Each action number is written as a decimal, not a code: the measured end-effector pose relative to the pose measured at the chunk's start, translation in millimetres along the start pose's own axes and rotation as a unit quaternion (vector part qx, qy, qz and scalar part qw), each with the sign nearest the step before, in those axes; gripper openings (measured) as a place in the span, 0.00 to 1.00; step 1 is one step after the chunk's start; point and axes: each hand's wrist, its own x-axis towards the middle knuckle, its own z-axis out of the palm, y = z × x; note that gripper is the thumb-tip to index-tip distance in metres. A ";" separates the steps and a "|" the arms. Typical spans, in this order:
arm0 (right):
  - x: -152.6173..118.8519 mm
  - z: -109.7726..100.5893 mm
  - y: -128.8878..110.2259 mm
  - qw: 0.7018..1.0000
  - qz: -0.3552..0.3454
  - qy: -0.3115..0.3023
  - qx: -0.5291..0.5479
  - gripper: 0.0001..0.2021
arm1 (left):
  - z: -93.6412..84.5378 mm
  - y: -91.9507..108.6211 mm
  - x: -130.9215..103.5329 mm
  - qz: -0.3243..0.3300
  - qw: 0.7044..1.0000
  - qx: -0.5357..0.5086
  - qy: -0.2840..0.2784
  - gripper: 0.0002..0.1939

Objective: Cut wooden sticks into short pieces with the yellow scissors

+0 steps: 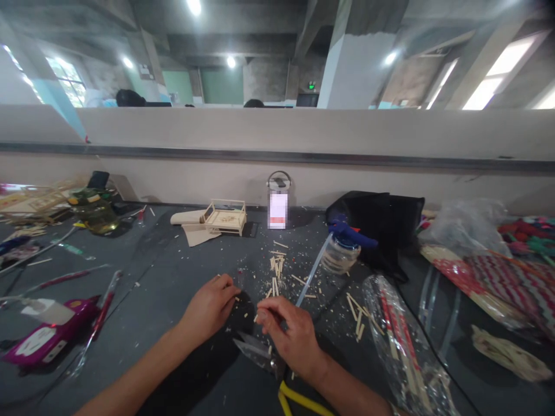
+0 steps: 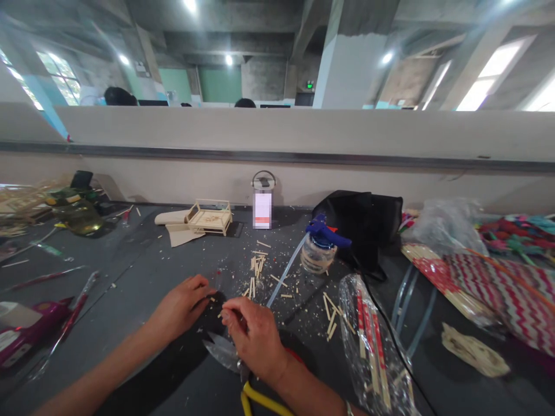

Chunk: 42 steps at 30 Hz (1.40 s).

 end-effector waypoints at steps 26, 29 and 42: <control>96.0 -160.1 44.4 0.847 0.064 0.228 -0.476 0.24 | 6.4 42.5 47.1 -0.192 0.803 -0.554 0.107 0.11; 96.4 -171.0 59.9 0.829 0.096 0.213 -0.508 0.24 | 13.0 33.7 43.9 -0.210 0.796 -0.559 0.103 0.12; 37.4 -137.8 40.7 0.876 -0.039 0.120 -0.465 0.16 | 21.9 22.3 43.9 -0.241 0.806 -0.520 0.148 0.15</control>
